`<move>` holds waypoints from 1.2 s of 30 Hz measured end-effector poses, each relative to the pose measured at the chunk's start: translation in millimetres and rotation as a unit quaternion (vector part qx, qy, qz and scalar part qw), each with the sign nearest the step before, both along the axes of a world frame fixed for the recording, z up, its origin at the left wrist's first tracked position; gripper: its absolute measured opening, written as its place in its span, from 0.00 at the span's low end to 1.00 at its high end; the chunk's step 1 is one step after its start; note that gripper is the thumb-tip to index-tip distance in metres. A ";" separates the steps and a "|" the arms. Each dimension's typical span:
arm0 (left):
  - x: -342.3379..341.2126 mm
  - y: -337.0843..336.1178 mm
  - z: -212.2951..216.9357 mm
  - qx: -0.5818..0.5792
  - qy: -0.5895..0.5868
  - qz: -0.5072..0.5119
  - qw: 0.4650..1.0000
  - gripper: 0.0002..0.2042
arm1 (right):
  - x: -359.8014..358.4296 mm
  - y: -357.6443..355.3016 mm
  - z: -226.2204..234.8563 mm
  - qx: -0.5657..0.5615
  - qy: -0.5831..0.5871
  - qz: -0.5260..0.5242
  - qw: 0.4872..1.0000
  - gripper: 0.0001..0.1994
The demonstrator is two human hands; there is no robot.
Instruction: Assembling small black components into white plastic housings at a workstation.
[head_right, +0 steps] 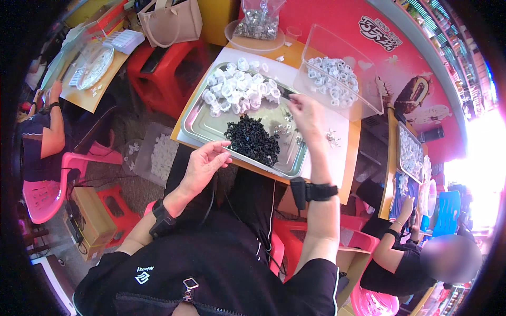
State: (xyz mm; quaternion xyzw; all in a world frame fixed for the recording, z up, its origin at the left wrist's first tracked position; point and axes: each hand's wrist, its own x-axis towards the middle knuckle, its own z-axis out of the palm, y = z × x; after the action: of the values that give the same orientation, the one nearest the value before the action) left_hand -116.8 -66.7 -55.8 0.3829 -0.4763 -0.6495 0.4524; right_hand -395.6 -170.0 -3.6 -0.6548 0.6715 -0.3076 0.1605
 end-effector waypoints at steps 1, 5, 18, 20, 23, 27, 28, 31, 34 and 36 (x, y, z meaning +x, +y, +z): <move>0.1 0.2 1.4 0.003 -0.008 -0.006 1.000 0.15 | 4.2 -8.0 -15.7 -0.040 0.026 0.003 0.999 0.16; 3.3 2.8 0.6 0.010 -0.015 -0.007 1.000 0.13 | 17.3 -41.8 -42.8 -0.084 0.031 0.034 0.995 0.19; 3.8 1.3 -9.7 0.013 -0.019 -0.015 1.000 0.09 | 22.7 -40.9 -56.1 -0.072 0.036 0.002 0.997 0.12; 3.0 1.4 -9.4 0.009 -0.024 -0.020 0.999 0.09 | 22.5 -35.7 -56.1 -0.080 0.048 0.003 0.996 0.11; 5.5 -2.0 -9.4 0.020 -0.017 -0.011 1.000 0.09 | 23.3 -25.8 -56.0 -0.161 0.120 0.043 0.979 0.10; 12.3 -8.7 -3.9 0.101 0.037 0.001 0.994 0.09 | 41.6 8.6 -30.7 -0.047 -0.131 -0.022 0.990 0.10; 12.0 -11.0 -1.4 0.130 0.056 -0.005 0.990 0.09 | 42.5 15.4 -30.7 -0.005 -0.219 -0.044 0.975 0.11; 4.7 -16.5 2.5 0.128 0.068 -0.011 0.989 0.08 | 41.0 30.2 -41.1 0.056 -0.413 -0.010 0.909 0.10; -3.0 -19.1 5.9 0.111 0.081 -0.014 0.990 0.11 | 54.4 52.6 -34.9 0.100 -0.529 -0.014 0.843 0.09; -10.3 -18.3 22.5 -0.122 -0.029 0.038 0.991 0.18 | 61.3 70.1 -29.2 0.118 -0.529 -0.026 0.840 0.09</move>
State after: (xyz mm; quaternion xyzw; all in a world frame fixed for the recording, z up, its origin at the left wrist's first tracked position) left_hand -127.0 -85.0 -33.3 0.3613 -0.5498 -0.5580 0.5057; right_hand -334.3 -99.9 -32.7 -0.3507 0.5327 -0.5299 0.5590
